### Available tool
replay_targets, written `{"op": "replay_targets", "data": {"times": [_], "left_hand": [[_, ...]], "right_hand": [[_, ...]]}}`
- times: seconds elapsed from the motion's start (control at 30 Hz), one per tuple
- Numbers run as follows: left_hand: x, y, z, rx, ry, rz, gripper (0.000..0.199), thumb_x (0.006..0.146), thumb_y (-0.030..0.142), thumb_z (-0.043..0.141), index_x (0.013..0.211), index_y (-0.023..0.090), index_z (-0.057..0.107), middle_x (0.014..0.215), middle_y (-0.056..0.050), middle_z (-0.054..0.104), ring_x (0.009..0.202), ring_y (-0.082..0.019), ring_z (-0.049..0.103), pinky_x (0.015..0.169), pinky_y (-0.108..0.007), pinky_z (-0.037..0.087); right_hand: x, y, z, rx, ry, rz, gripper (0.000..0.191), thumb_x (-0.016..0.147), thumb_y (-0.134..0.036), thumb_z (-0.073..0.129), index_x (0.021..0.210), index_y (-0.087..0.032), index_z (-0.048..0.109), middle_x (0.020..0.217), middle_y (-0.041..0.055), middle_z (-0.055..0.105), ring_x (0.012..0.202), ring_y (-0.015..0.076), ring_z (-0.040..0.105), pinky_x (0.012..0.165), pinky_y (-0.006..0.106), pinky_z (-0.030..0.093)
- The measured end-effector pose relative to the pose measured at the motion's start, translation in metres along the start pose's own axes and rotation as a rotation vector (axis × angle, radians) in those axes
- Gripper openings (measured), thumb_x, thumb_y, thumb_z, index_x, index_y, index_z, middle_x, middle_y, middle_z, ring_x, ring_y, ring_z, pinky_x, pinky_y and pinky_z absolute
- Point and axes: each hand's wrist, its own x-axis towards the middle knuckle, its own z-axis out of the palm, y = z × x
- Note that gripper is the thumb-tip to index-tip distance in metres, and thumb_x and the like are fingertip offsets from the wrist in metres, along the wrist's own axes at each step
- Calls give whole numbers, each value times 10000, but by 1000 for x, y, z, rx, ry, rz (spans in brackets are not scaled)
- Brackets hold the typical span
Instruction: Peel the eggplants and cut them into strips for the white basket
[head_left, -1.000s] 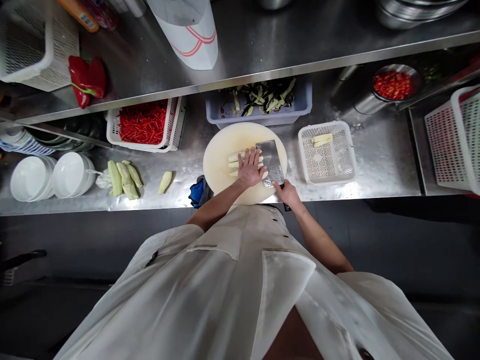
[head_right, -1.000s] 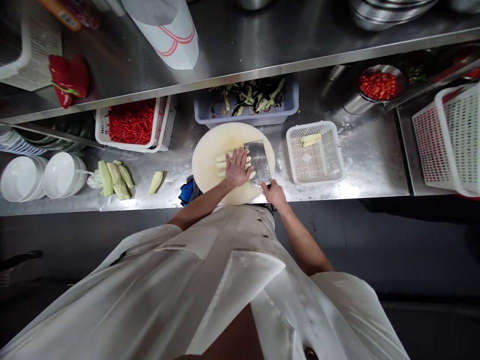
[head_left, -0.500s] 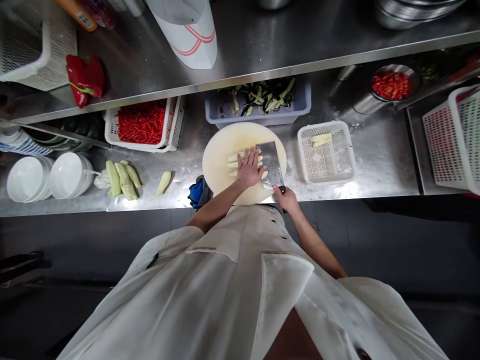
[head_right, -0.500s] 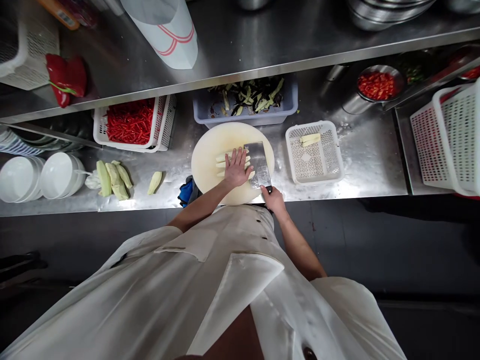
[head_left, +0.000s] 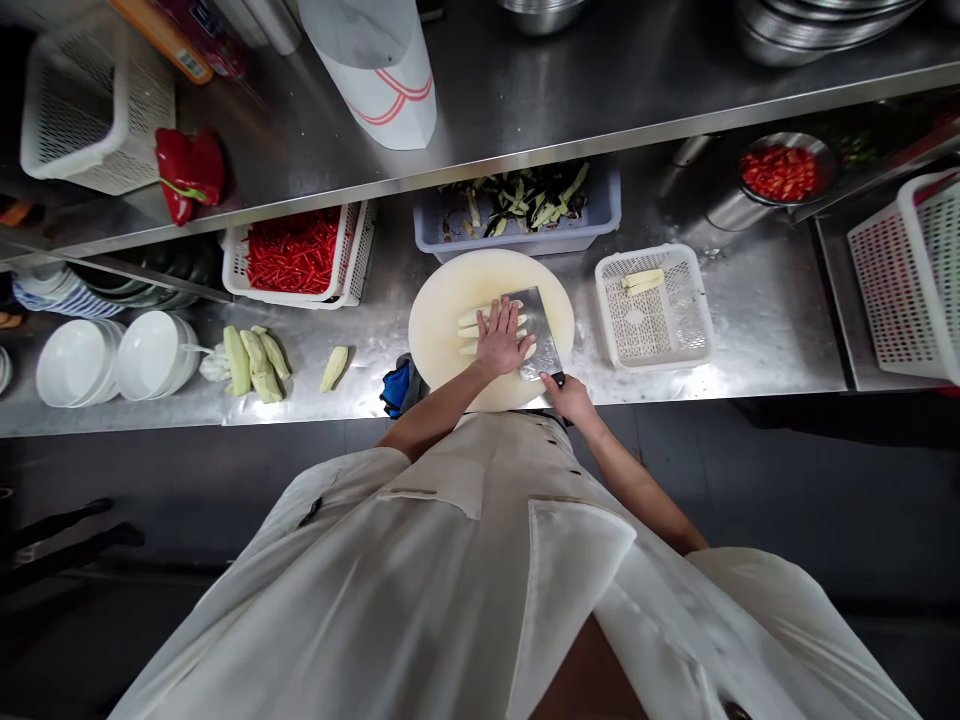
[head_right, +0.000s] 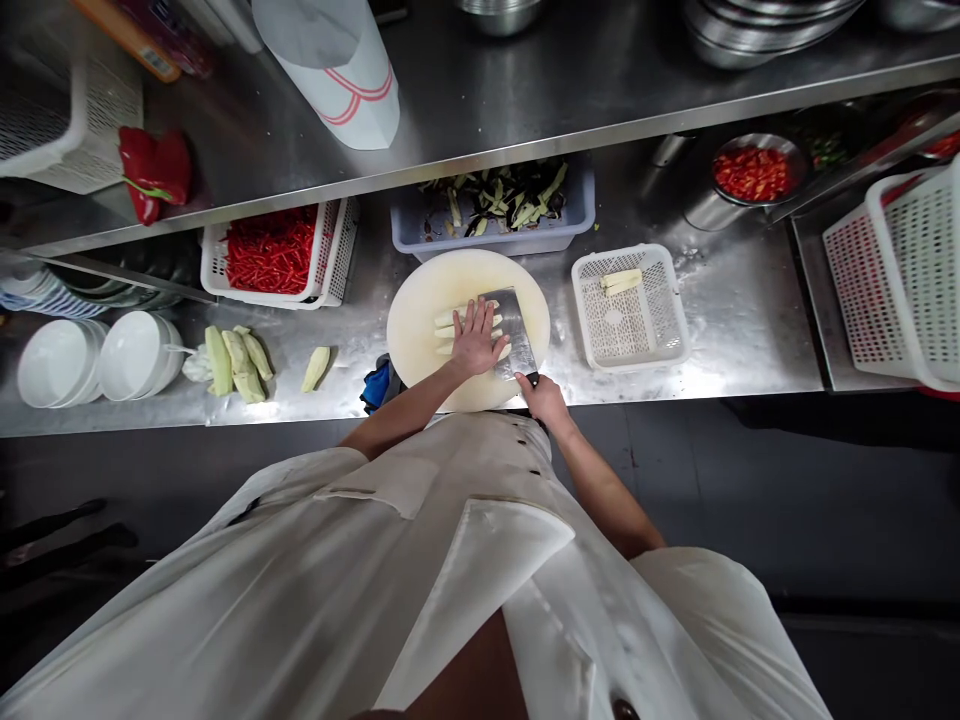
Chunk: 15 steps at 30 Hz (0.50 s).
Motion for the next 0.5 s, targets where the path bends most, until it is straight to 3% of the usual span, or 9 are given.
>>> {"op": "replay_targets", "data": {"times": [0.13,0.37,0.5], "left_hand": [[-3,-7,-4,6,-4,17,856,1088,609,338,1783,149,142,1855,-88,53,1728,-306,-47,1394,-607,-66],[-23,-42,-17,53,2,-78,879,1078,653,331,1785,170,131,1854,-57,78,1728,-313,-39,1394,-619,-43],[-23,-44,-17,50,-21,-82,871,1081,659,312,1790,201,99,1854,-28,68,1728,-294,-46,1397,-601,-59]], "right_hand": [[-1,-6,1,-13,20,-9,548,1043,-724,557,942,-206,706,488,41,620,469,257,657,609,337,499],[1,-4,3,-32,31,-11,575,1039,-749,544,875,-219,697,473,47,607,469,255,649,607,334,479],[-3,1,4,-78,22,-32,583,1042,-750,538,854,-224,707,442,49,579,532,279,681,650,339,500]]}}
